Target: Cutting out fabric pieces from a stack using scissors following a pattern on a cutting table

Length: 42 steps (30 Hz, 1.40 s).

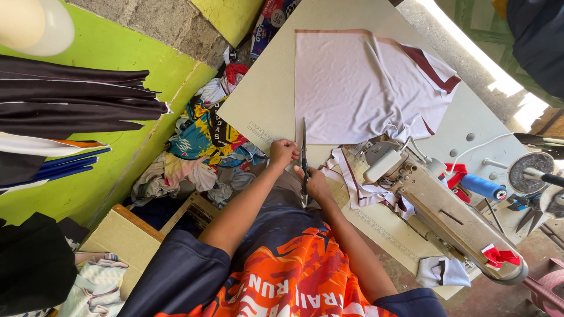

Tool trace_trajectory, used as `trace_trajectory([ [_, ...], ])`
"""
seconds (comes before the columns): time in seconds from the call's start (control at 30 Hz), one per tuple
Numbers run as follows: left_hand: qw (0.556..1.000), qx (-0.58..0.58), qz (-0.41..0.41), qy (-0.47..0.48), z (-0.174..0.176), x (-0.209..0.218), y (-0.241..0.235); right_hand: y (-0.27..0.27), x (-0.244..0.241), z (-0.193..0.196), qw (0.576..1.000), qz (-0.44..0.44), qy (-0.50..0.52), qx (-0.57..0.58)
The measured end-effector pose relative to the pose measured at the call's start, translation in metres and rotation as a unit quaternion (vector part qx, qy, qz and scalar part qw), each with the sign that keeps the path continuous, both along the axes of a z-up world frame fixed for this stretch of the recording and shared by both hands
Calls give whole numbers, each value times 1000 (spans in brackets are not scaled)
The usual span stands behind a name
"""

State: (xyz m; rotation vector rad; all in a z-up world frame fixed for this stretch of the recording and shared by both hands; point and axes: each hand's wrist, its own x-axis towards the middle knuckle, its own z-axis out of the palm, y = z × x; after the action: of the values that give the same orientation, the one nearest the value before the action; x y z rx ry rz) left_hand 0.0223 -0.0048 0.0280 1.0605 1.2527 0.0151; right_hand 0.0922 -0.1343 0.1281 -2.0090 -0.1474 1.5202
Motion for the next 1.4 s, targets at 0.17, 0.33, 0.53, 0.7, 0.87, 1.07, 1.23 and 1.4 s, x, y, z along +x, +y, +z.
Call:
trace_trajectory([
  [0.17, 1000, 13, -10, 7, -1, 2, -1, 9, 6, 10, 1000, 10, 9, -9],
  [0.33, 998, 46, -26, 30, -52, -6, -6, 22, 26, -3, 999, 28, 25, -11],
  [0.53, 992, 92, -58, 62, -62, -6, -6, 27, 29, -11, 999, 28, 23, -12],
  [0.7, 992, 81, -65, 74, -42, -4, -3, 21, 26, -36, 1000, -8, 5, 6],
  [0.87, 995, 63, -52, 61, -39, -5, -5, 44, 38, 2, 1000, 19, 13, -5],
  [1.07, 998, 29, -26, 43, -34, -5, -6, 57, 54, -15, 999, 43, -1, -8],
  [1.23, 1000, 13, -13, 26, -5, 0, -4, 55, 50, -23, 998, 55, -26, -11],
  [1.4, 998, 28, -35, 31, -6, -2, -4, 68, 51, 14, 998, 41, -20, -34],
])
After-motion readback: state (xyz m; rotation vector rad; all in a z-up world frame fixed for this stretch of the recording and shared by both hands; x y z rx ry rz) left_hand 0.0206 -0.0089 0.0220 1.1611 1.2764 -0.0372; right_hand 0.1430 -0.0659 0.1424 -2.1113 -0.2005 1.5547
